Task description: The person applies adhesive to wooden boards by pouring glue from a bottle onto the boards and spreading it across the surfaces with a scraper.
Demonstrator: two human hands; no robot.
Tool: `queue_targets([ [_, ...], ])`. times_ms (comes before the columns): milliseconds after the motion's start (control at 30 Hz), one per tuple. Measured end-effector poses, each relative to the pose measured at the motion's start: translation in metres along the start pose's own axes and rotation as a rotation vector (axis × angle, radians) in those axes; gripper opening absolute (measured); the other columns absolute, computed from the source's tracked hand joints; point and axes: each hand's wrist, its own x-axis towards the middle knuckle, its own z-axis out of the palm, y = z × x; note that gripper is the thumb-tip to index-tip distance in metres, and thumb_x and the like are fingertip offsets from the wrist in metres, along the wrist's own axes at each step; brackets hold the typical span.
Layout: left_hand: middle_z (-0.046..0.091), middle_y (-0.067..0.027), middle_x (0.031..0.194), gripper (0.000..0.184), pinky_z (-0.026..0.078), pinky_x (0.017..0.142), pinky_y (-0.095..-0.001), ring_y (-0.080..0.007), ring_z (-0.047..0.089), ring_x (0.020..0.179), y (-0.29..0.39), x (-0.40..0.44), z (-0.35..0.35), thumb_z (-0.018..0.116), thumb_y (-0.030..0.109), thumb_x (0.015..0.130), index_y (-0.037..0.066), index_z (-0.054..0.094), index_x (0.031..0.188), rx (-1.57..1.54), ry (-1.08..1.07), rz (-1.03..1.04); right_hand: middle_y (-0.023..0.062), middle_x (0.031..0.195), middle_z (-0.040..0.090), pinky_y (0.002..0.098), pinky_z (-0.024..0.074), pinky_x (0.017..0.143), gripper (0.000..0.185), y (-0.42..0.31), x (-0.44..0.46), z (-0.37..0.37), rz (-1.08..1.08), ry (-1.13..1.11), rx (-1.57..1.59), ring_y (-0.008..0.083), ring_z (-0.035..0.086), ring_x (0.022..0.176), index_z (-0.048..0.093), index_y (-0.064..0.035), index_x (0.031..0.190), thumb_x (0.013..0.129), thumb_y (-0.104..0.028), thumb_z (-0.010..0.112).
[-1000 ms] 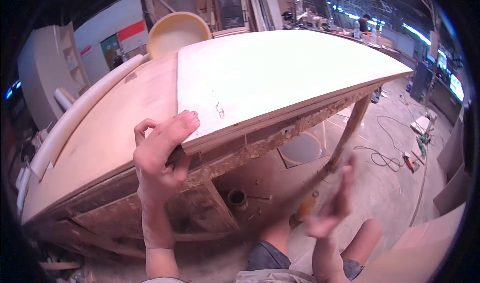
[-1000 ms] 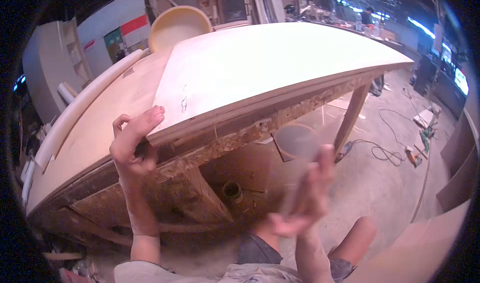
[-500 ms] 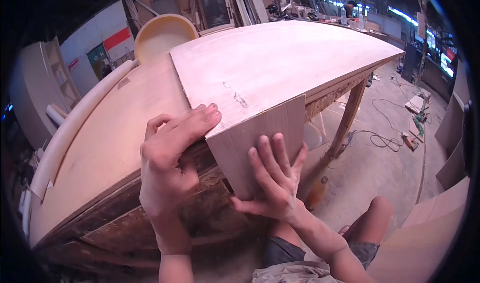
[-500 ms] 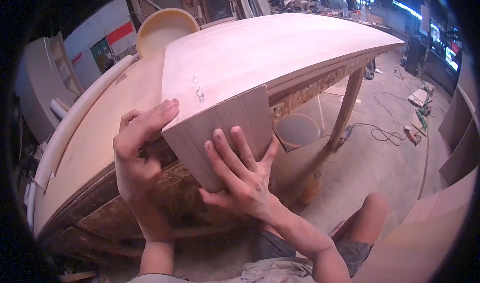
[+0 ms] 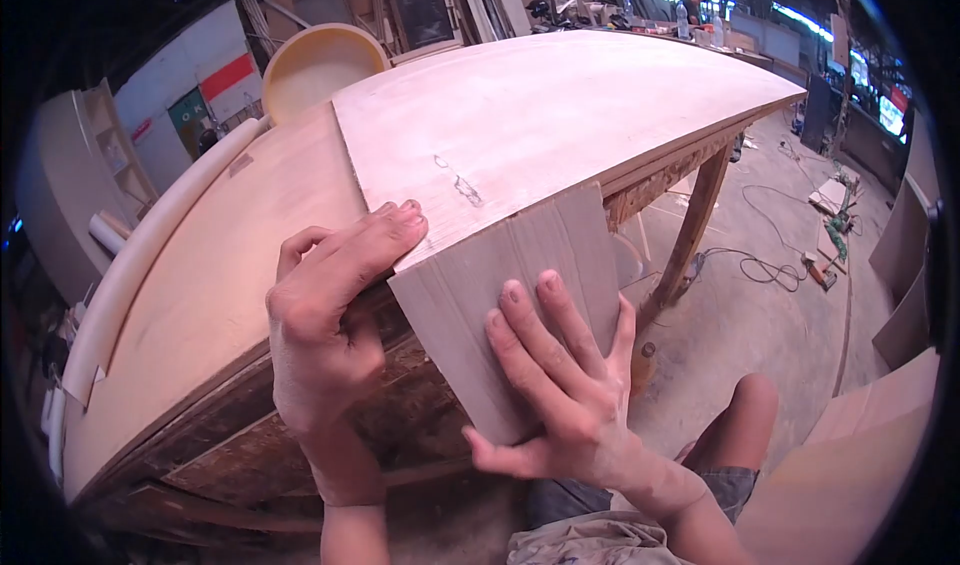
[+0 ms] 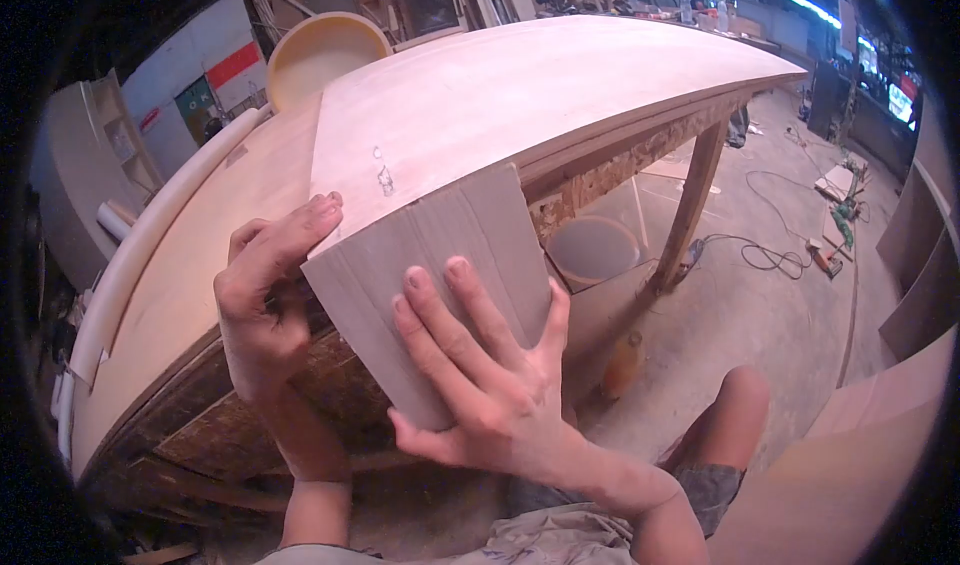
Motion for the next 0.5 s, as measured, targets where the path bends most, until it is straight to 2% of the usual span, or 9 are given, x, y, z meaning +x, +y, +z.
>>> queue_targets([
  [33,0.067,-0.0135,0.111,0.062,0.036,0.091,-0.0310,-0.0233,0.063,0.097,-0.001,0.000,0.000,0.041,-0.017,0.055,0.005,0.067,0.107,-0.001,-0.004,0.005,0.0072,0.140,0.047,0.0691,0.0192,0.092,0.072,-0.002,0.000,-0.001,0.011,-0.014,0.012,0.0253,0.039,0.133,0.057,-0.0074,0.125,0.063,-0.041,0.070],
  [133,0.067,-0.0131,0.111,0.061,0.037,0.089,-0.0300,-0.0226,0.063,0.093,0.000,0.000,-0.001,0.041,-0.017,0.055,0.005,0.067,0.107,0.011,-0.004,-0.007,0.0162,0.134,0.051,0.0646,0.0186,0.099,0.075,-0.005,-0.002,-0.014,0.000,-0.080,-0.024,0.0320,0.040,0.132,0.058,-0.0014,0.123,0.063,-0.045,0.069],
  [233,0.067,-0.0111,0.108,0.064,0.038,0.089,-0.0306,-0.0227,0.062,0.107,0.002,-0.002,0.001,0.040,-0.014,0.051,0.007,0.068,0.105,0.017,0.005,-0.051,0.0191,0.135,0.050,0.0652,0.0172,0.100,0.077,0.000,-0.009,-0.032,0.029,-0.174,0.032,0.0351,0.038,0.133,0.057,0.0010,0.123,0.063,-0.046,0.067],
  [333,0.068,-0.0114,0.107,0.063,0.038,0.088,-0.0307,-0.0232,0.063,0.107,0.002,-0.003,0.003,0.042,-0.013,0.051,0.007,0.068,0.104,0.008,0.039,-0.055,0.0136,0.139,0.047,0.0706,0.0154,0.095,0.073,0.027,-0.023,-0.024,0.022,0.085,-0.032,0.0328,0.035,0.135,0.057,-0.0048,0.125,0.062,-0.041,0.065],
  [367,0.068,-0.0113,0.107,0.062,0.038,0.088,-0.0307,-0.0232,0.063,0.107,0.004,-0.003,0.004,0.042,-0.013,0.051,0.007,0.068,0.104,0.010,0.042,-0.054,0.0148,0.139,0.047,0.0704,0.0133,0.097,0.075,0.040,-0.023,-0.018,0.033,0.147,-0.054,0.0355,0.032,0.137,0.057,-0.0032,0.126,0.062,-0.042,0.063],
  [500,0.068,-0.0106,0.107,0.061,0.038,0.088,-0.0304,-0.0230,0.063,0.106,0.005,-0.003,0.007,0.044,-0.012,0.051,0.007,0.068,0.103,0.039,0.082,-0.035,0.0140,0.141,0.045,0.0711,0.0139,0.096,0.078,0.069,-0.006,0.010,-0.016,0.334,-0.062,0.0343,0.031,0.137,0.055,-0.0037,0.128,0.060,-0.042,0.063],
])
